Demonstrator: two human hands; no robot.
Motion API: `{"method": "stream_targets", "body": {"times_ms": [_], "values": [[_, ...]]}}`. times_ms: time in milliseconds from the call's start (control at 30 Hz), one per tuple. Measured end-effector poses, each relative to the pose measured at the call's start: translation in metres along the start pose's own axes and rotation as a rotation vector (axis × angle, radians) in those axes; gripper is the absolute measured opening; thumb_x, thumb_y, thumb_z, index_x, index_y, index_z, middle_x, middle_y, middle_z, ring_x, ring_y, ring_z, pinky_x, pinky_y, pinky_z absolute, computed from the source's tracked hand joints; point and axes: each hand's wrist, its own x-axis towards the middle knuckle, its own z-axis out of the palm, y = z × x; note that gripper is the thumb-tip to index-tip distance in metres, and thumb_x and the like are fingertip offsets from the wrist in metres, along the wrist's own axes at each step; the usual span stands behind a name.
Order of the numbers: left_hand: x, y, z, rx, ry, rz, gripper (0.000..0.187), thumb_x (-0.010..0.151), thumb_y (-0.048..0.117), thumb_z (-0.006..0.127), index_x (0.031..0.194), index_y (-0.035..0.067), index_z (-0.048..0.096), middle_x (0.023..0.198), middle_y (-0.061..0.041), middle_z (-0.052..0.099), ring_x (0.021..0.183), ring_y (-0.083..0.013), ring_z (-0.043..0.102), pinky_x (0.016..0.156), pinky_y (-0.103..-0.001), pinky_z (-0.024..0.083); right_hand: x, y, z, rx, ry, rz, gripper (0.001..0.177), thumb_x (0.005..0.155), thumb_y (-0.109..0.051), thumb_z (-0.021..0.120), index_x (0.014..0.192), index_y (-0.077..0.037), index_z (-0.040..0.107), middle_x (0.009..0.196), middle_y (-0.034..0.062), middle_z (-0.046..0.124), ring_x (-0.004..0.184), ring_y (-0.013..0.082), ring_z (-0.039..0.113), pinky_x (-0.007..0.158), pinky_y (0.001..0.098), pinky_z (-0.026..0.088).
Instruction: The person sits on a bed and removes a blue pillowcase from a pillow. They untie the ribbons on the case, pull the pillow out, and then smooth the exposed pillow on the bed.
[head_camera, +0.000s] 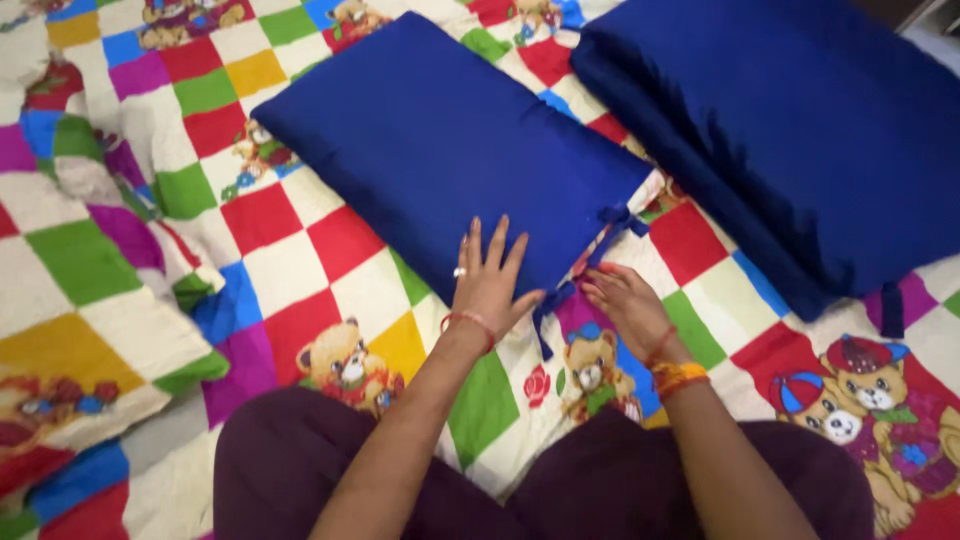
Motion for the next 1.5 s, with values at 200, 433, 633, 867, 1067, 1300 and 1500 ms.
{"method": "stream_targets", "body": {"times_ms": [200, 433, 633, 867, 1067, 1300, 1500], "values": [[0.003, 0.016, 0.002, 0.08, -0.055, -0.054, 0.085, 0.085, 0.05, 0.075, 0.152, 0.011, 0.041, 0.163, -0.024, 0.026, 0.151, -0.0481, 0.019, 0.123, -0.055, 0.019, -0.007, 0.027, 0.029, -0.151, -0.111, 0.099, 0.047, 0.098, -0.01, 0.06, 0.142, -0.005, 0.043, 0.115, 0.016, 0.067, 0.102, 0.0237, 0.066, 0.087, 0.0362, 0.053], [-0.008, 0.021, 0.004, 0.169, -0.196, -0.083, 0.082, 0.085, 0.041, 0.076, 0.155, 0.021, 0.038, 0.163, -0.023, 0.026, 0.148, -0.0484, 0.026, 0.119, -0.052, 0.03, -0.025, 0.018, 0.042, -0.07, -0.105, 0.249, 0.037, 0.096, -0.017, 0.065, 0.126, 0.001, 0.055, 0.112, 0.0113, 0.072, 0.104, 0.0188, 0.071, 0.089, 0.0336, 0.059], [0.003, 0.011, 0.016, 0.167, -0.246, -0.114, 0.077, 0.088, 0.036, 0.076, 0.155, 0.027, 0.04, 0.164, -0.02, 0.028, 0.147, -0.0485, 0.03, 0.116, -0.053, 0.037, -0.022, 0.053, 0.056, -0.036, -0.142, 0.181, 0.032, 0.096, -0.014, 0.07, 0.122, -0.004, 0.054, 0.112, 0.0099, 0.067, 0.103, 0.021, 0.066, 0.092, 0.038, 0.056], [0.005, 0.013, 0.019, 0.189, -0.249, -0.132, 0.077, 0.087, 0.034, 0.077, 0.154, 0.03, 0.04, 0.163, -0.02, 0.029, 0.146, -0.0493, 0.032, 0.112, -0.054, 0.041, -0.003, 0.058, 0.016, -1.281, -0.483, -0.625, 0.051, 0.075, 0.004, 0.067, 0.126, -0.004, 0.065, 0.127, 0.0086, 0.066, 0.113, 0.0206, 0.066, 0.094, 0.0347, 0.06], [0.007, 0.011, 0.023, 0.185, -0.254, -0.142, 0.079, 0.086, 0.033, 0.079, 0.155, 0.03, 0.04, 0.163, -0.02, 0.029, 0.146, -0.0505, 0.032, 0.113, -0.054, 0.041, -0.039, -0.03, 0.045, -0.277, -0.082, 0.257, 0.029, 0.099, -0.01, 0.059, 0.127, -0.004, 0.062, 0.115, 0.0119, 0.069, 0.102, 0.0228, 0.069, 0.089, 0.0357, 0.06], [0.009, 0.013, 0.022, 0.148, -0.271, -0.176, 0.081, 0.085, 0.033, 0.08, 0.154, 0.032, 0.039, 0.164, -0.019, 0.028, 0.146, -0.0502, 0.03, 0.112, -0.056, 0.041, -0.058, -0.084, 0.032, -0.287, -0.187, 0.278, 0.032, 0.095, -0.006, 0.062, 0.125, -0.003, 0.055, 0.097, 0.016, 0.069, 0.087, 0.0248, 0.07, 0.078, 0.0381, 0.057], [0.013, 0.012, 0.018, 0.152, -0.294, -0.174, 0.082, 0.084, 0.036, 0.08, 0.154, 0.033, 0.038, 0.163, -0.018, 0.029, 0.147, -0.05, 0.031, 0.11, -0.056, 0.043, -0.057, -0.094, 0.017, -0.172, -0.165, 0.264, 0.033, 0.091, -0.002, 0.061, 0.122, -0.007, 0.053, 0.097, 0.0142, 0.07, 0.09, 0.0274, 0.072, 0.085, 0.0412, 0.06]]}}
